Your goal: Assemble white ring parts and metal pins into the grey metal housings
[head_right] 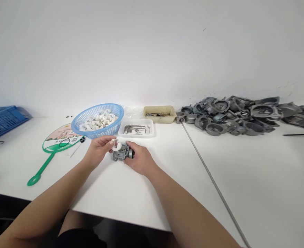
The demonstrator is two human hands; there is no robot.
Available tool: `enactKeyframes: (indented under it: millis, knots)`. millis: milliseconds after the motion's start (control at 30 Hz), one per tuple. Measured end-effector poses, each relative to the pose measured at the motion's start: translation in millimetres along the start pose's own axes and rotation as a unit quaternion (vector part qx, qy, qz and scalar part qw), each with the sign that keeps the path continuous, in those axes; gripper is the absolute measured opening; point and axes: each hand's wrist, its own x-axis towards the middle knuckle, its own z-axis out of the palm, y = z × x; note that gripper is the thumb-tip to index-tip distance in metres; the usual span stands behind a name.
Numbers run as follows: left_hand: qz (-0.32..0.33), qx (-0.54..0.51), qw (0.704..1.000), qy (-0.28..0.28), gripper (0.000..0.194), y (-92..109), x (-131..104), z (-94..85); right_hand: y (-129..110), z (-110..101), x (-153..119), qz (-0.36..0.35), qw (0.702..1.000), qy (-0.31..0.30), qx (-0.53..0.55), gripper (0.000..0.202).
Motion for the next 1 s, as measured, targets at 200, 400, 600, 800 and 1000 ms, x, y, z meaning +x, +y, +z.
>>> enactKeyframes:
  millis: [200,400,600,800,1000]
  knots:
    - [0.030,0.082,0.996,-0.021,0.027,-8,4,4.7,3,0,1,-0.004,1.000,-0.006,0.017,0.057]
    - [0.142,0.197,0.970,0.006,0.026,-15,3,11.0,2,0,2,0.002,1.000,-0.001,0.031,0.056]
    - [0.233,0.274,0.933,0.018,0.029,-21,-5,12.5,-3,-2,0,0.011,1.000,-0.006,0.024,0.052]
    - [0.261,0.303,0.917,0.002,0.043,-25,-7,10.9,1,-1,-1,0.014,1.000,0.008,0.009,0.054]
    - [0.227,0.272,0.935,-0.010,0.048,-20,-10,11.4,-2,-1,0,0.014,1.000,0.022,0.001,0.052]
